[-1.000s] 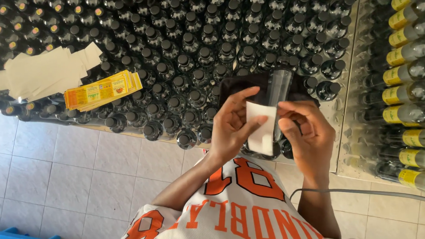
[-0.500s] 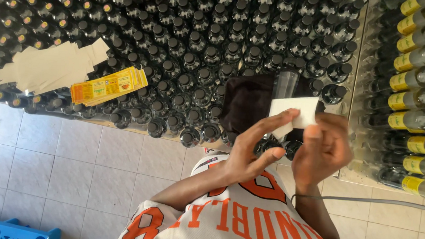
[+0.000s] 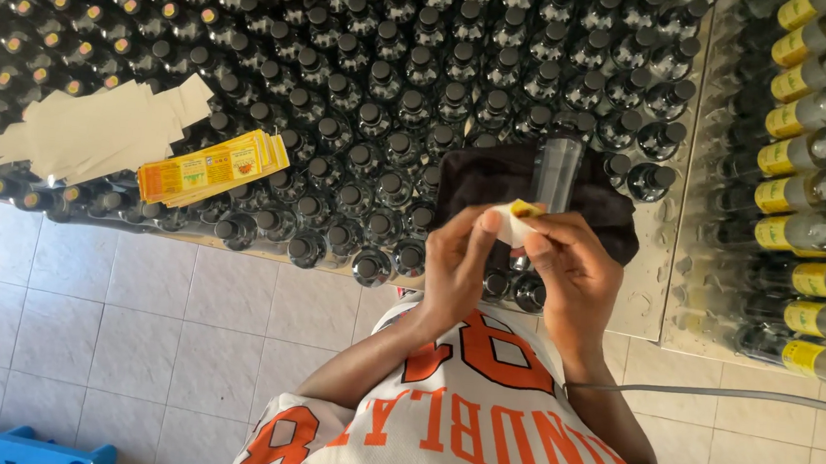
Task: Manually applying adhesive labels to plastic bottles
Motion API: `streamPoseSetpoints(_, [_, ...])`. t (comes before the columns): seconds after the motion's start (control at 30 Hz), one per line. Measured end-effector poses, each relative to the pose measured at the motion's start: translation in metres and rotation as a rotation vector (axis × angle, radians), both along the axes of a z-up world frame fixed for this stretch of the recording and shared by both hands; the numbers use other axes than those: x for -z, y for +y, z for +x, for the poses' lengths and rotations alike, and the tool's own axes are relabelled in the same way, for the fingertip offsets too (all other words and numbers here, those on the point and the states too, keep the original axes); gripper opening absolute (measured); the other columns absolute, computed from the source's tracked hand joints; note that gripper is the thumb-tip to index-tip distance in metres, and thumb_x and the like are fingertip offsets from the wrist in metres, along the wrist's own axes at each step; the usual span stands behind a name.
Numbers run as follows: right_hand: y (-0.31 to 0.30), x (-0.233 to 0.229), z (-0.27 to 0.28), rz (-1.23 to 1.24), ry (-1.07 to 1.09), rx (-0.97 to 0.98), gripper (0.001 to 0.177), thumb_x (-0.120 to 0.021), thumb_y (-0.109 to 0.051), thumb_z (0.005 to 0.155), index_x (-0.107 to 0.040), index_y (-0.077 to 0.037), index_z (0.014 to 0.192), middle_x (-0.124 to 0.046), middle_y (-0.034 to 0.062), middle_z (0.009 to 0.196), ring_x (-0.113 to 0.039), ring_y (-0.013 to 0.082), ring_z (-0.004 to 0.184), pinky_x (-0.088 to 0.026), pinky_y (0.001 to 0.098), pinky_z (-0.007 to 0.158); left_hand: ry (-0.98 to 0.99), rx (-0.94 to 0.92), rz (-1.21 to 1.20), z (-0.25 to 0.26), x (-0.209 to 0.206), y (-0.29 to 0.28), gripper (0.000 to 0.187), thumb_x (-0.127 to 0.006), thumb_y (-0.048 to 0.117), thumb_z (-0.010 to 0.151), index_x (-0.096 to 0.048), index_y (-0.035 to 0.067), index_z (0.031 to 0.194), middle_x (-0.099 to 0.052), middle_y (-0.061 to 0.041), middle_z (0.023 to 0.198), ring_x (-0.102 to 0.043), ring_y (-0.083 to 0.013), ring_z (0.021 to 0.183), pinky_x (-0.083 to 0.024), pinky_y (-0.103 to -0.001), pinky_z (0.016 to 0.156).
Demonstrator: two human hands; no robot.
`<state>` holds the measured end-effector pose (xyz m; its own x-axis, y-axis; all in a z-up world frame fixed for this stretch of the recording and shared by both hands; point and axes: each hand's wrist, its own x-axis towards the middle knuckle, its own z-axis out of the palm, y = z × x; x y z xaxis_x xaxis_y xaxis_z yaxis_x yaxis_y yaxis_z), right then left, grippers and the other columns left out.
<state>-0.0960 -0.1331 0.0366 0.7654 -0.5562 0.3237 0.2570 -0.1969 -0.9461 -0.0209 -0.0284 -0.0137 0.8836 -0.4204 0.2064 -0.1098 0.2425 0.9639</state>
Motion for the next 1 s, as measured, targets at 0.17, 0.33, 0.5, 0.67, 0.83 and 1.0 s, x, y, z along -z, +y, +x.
streamPoseSetpoints(0.17, [-0.013, 0.036, 0.001, 0.493, 0.005, 0.076, 0.023, -0.076, -0.022, 0.107, -0.070, -0.001, 0.116, -0.071, 0.0110, 0.103, -0.074, 0.0182, 0.093, -0.067, 0.0353, 0.087, 0.500, -0.091, -0.256, 0.024, 0.013, 0.007, 0.033, -0.061, 0.030, 0.116, -0.077, 0.002, 0.120, -0.083, -0.016, 0.102, -0.081, -0.0214, 0.092, -0.069, -0.041, 0.084])
streamPoseSetpoints(0.33, [-0.031, 0.028, 0.006, 0.713, -0.032, 0.100, 0.019, -0.074, -0.024, 0.106, -0.066, -0.008, 0.114, -0.074, 0.0079, 0.103, -0.075, 0.0172, 0.095, -0.067, 0.0307, 0.087, 0.697, -0.165, -0.488, 0.071, 0.002, 0.046, 0.031, -0.060, 0.026, 0.114, -0.069, 0.001, 0.128, -0.080, -0.021, 0.118, -0.082, -0.0309, 0.106, -0.068, -0.050, 0.094])
streamPoseSetpoints(0.5, [-0.055, 0.022, 0.005, 0.795, -0.120, 0.153, 0.015, -0.078, -0.022, 0.103, -0.070, -0.012, 0.112, -0.074, 0.0053, 0.099, -0.070, 0.0170, 0.090, -0.058, 0.0302, 0.079, 0.554, -0.425, -0.555, 0.139, 0.038, 0.122, 0.051, -0.068, 0.029, 0.106, -0.060, -0.001, 0.146, -0.072, -0.024, 0.142, -0.075, -0.0252, 0.119, -0.066, -0.040, 0.094])
streamPoseSetpoints(0.67, [-0.088, 0.016, -0.005, 0.784, -0.283, 0.283, 0.047, -0.090, -0.020, 0.091, -0.076, -0.004, 0.134, -0.080, 0.0142, 0.137, -0.078, 0.0259, 0.126, -0.069, 0.0379, 0.102, 0.283, -0.809, -0.492, 0.216, 0.050, 0.229, 0.015, -0.064, 0.017, 0.109, -0.066, 0.003, 0.114, -0.080, -0.022, 0.122, -0.078, -0.0239, 0.106, -0.069, -0.036, 0.092])
streamPoseSetpoints(0.83, [-0.092, 0.000, -0.021, 0.596, -0.201, 0.356, 0.030, -0.087, -0.032, 0.097, -0.075, -0.019, 0.121, -0.077, 0.0026, 0.131, -0.071, 0.0170, 0.114, -0.055, 0.0292, 0.085, 0.311, -1.223, -0.158, 0.284, 0.055, 0.326, 0.035, -0.067, 0.029, 0.104, -0.070, 0.005, 0.130, -0.073, -0.013, 0.121, -0.072, -0.0194, 0.095, -0.072, -0.028, 0.081])
streamPoseSetpoints(1.0, [-0.090, 0.000, -0.038, 0.630, -0.181, 0.498, 0.025, -0.081, -0.032, 0.101, -0.080, -0.020, 0.124, -0.082, -0.0030, 0.130, -0.077, 0.0140, 0.126, -0.064, 0.0327, 0.102, 0.114, -1.309, 0.115, 0.355, 0.127, 0.426, 0.024, -0.069, 0.030, 0.103, -0.081, 0.015, 0.118, -0.085, -0.007, 0.112, -0.078, -0.0162, 0.098, -0.070, -0.032, 0.078])
